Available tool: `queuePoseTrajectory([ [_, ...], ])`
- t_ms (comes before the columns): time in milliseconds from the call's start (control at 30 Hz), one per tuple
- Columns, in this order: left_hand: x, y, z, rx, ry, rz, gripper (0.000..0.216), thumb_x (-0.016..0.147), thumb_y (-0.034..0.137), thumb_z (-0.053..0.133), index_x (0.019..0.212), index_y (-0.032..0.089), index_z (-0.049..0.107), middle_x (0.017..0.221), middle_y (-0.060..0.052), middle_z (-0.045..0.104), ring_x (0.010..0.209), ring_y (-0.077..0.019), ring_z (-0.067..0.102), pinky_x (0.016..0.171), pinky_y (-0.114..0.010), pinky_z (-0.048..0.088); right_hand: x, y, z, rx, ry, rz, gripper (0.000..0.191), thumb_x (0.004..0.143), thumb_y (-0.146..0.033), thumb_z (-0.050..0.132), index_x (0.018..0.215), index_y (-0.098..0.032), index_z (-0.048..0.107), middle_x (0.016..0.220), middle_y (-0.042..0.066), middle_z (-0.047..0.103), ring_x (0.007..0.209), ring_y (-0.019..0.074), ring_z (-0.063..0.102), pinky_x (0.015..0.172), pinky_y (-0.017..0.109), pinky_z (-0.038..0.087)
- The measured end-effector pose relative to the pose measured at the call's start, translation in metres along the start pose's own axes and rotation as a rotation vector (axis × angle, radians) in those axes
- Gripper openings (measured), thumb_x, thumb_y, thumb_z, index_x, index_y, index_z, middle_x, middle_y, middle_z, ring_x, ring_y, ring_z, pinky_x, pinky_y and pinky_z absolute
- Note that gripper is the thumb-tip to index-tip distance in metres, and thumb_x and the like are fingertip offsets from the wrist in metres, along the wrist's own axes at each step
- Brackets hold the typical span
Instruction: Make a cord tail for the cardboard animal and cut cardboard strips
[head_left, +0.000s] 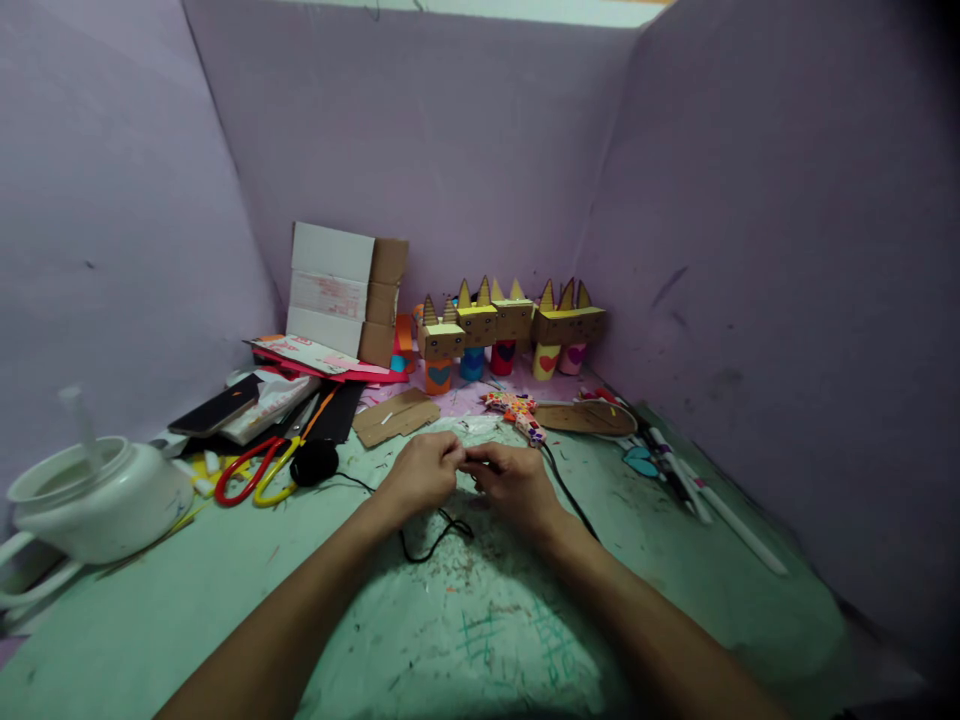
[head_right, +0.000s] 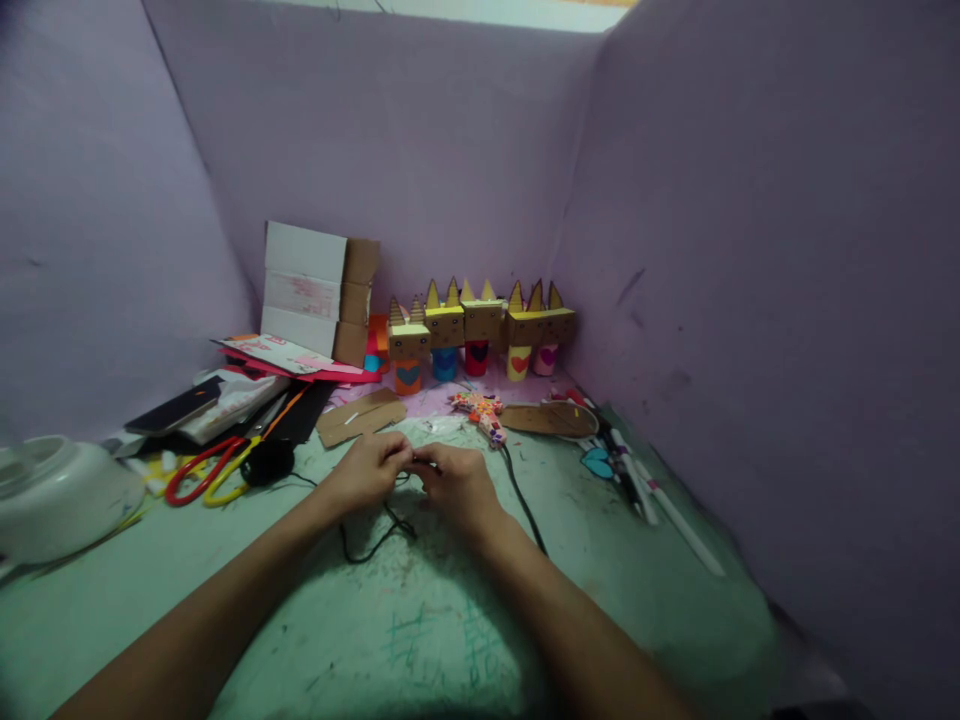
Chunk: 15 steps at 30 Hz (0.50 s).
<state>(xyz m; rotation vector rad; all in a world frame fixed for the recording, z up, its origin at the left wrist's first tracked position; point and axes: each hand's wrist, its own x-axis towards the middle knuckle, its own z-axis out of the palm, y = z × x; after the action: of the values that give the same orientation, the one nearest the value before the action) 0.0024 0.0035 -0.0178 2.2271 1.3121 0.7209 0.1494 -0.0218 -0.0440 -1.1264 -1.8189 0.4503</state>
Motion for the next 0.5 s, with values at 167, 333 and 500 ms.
queuePoseTrajectory([
  [167,0.004,-0.002,0.001,-0.197,0.0,-0.021,0.019,0.07,0.024,0.043,0.054,0.017,0.046,0.052,0.004,0.042,0.053,-0.0107,0.04,0.05,-0.022,0.028,-0.001,0.001,0.001,0.048,0.025,0.061,0.013,0.073,-0.02,0.057,0.074,-0.02,0.071,0.055,0.001,0.064,0.05,0.0136,0.056,0.049,0.023,0.04],
  [333,0.005,0.001,-0.003,-0.373,0.0,-0.074,0.024,0.072,0.032,0.042,0.062,0.014,0.055,0.051,0.003,0.047,0.043,-0.0084,0.038,0.043,-0.021,0.028,0.004,-0.003,0.0,0.347,0.102,0.314,0.008,0.064,-0.023,0.062,0.063,-0.015,0.065,0.049,-0.001,0.058,0.043,0.0112,0.052,0.043,0.021,0.037],
  [500,0.005,0.0,-0.006,-0.455,0.05,-0.071,0.018,0.065,0.024,0.053,0.071,0.012,0.064,0.058,0.001,0.056,0.053,-0.0098,0.046,0.051,-0.021,0.034,0.01,0.0,-0.005,0.478,0.11,0.405,0.016,0.059,-0.029,0.067,0.061,-0.014,0.063,0.047,-0.003,0.055,0.039,0.0088,0.049,0.039,0.02,0.034],
])
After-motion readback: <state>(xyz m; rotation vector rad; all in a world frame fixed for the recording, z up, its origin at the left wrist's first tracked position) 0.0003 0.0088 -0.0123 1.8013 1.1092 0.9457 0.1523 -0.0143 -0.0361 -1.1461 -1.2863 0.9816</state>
